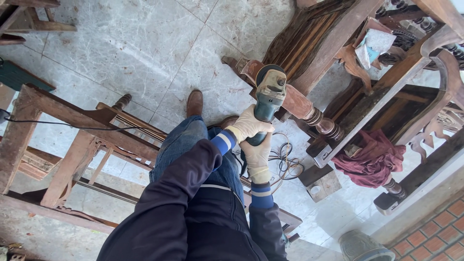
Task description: The person uses an angle grinder sander to sand the wooden frame of an overturned chair, moving the tool along the armrests, rails and legs. They reposition around the chair and continue sanding different surfaces of the wooden furniture.
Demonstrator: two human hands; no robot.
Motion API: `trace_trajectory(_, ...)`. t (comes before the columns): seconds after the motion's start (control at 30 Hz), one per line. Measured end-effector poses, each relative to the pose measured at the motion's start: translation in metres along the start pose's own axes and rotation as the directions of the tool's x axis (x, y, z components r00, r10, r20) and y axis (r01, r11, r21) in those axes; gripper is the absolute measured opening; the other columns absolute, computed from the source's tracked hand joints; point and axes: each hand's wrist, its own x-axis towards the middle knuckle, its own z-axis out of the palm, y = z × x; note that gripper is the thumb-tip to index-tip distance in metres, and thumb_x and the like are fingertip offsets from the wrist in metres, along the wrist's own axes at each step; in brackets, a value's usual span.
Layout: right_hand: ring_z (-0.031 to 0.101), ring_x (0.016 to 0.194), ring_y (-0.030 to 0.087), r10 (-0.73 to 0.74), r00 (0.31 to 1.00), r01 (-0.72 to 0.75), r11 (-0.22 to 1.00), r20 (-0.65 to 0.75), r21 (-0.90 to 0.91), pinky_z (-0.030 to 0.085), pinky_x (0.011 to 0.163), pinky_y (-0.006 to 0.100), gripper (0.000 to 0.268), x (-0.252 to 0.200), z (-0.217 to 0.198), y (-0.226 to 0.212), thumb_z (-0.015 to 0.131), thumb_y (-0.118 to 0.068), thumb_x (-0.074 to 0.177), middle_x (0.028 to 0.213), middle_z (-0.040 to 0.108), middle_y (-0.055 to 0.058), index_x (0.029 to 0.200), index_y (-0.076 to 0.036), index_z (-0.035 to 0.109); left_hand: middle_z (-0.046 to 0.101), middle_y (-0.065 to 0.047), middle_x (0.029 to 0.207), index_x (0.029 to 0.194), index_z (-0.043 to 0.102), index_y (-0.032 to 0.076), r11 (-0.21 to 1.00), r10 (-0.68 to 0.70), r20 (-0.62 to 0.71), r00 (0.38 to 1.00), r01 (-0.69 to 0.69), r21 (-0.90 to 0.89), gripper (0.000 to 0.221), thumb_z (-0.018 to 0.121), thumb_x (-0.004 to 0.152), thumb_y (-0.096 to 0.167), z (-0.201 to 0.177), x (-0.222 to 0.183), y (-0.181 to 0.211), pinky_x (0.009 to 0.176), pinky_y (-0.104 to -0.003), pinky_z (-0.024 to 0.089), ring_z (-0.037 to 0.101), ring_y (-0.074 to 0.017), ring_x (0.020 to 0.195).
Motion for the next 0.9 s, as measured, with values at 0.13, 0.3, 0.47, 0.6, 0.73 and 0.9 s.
trace_trajectory(0.13,0.063,0.108,0.016,-0.050,0.998,0.045,0.992,-0.041,-0.117,0.054,0.095,0.030,0.086,0.013,0.004,-0.007,0.090,-0.018,0.068,0.122,0.063,0.007,0.138,-0.007,0.041,0.073,-0.013,0.104,0.116,0.062,0.003,0.999,0.030,0.034,0.999,-0.031,0.020,0.075,0.089,0.053,0.033,-0.004,0.012,0.014,0.089,-0.034,0.055,0.070,-0.0242,0.094)
trace_trajectory(0.3,0.063,0.106,0.015,-0.052,0.997,0.043,0.989,-0.059,-0.139,0.054,0.092,0.030,0.085,0.023,0.008,-0.019,0.091,-0.020,0.068,0.121,0.063,0.008,0.137,-0.005,0.043,0.072,-0.014,0.104,0.112,0.063,0.001,0.997,0.073,0.015,0.997,-0.073,0.001,0.070,0.091,0.056,0.032,-0.003,0.032,0.006,0.089,-0.035,0.055,0.070,-0.0236,0.095)
trace_trajectory(0.47,0.064,0.104,0.016,-0.069,0.997,0.060,0.982,-0.042,-0.180,0.054,0.091,0.030,0.080,0.015,0.011,-0.025,0.089,-0.017,0.070,0.119,0.065,0.008,0.136,-0.005,0.045,0.072,-0.014,0.101,0.113,0.063,0.002,0.996,0.005,0.037,0.999,-0.002,-0.091,0.069,0.091,0.055,0.027,-0.009,0.013,0.019,0.085,-0.034,0.056,0.070,-0.0229,0.091)
trace_trajectory(0.6,0.063,0.100,0.016,0.009,0.999,-0.015,0.985,-0.035,-0.172,0.055,0.087,0.030,0.079,0.009,0.011,-0.028,0.088,-0.016,0.070,0.115,0.065,0.008,0.135,-0.006,0.046,0.071,-0.011,0.101,0.114,0.062,0.003,0.978,0.029,0.048,0.998,-0.018,-0.210,0.068,0.091,0.055,0.022,-0.008,0.015,0.004,0.084,-0.032,0.057,0.068,-0.0201,0.090)
trace_trajectory(0.73,0.064,0.101,0.016,0.029,0.998,-0.038,0.988,-0.062,-0.150,0.055,0.087,0.030,0.080,0.012,0.012,-0.020,0.089,-0.017,0.070,0.116,0.065,0.008,0.135,-0.006,0.044,0.071,-0.012,0.102,0.113,0.062,0.002,0.985,0.051,0.062,0.997,-0.040,-0.167,0.069,0.091,0.056,0.026,-0.007,0.020,0.004,0.086,-0.034,0.057,0.068,-0.0210,0.092)
trace_trajectory(0.9,0.062,0.110,0.017,-0.063,0.987,0.065,0.998,-0.145,0.009,0.054,0.097,0.032,0.091,0.011,0.002,-0.008,0.092,-0.012,0.066,0.126,0.060,0.007,0.140,-0.008,0.040,0.071,-0.014,0.108,0.118,0.061,0.004,0.992,0.088,0.152,0.984,-0.100,0.074,0.077,0.088,0.053,0.036,0.010,0.024,0.012,0.094,-0.037,0.053,0.068,-0.0266,0.100)
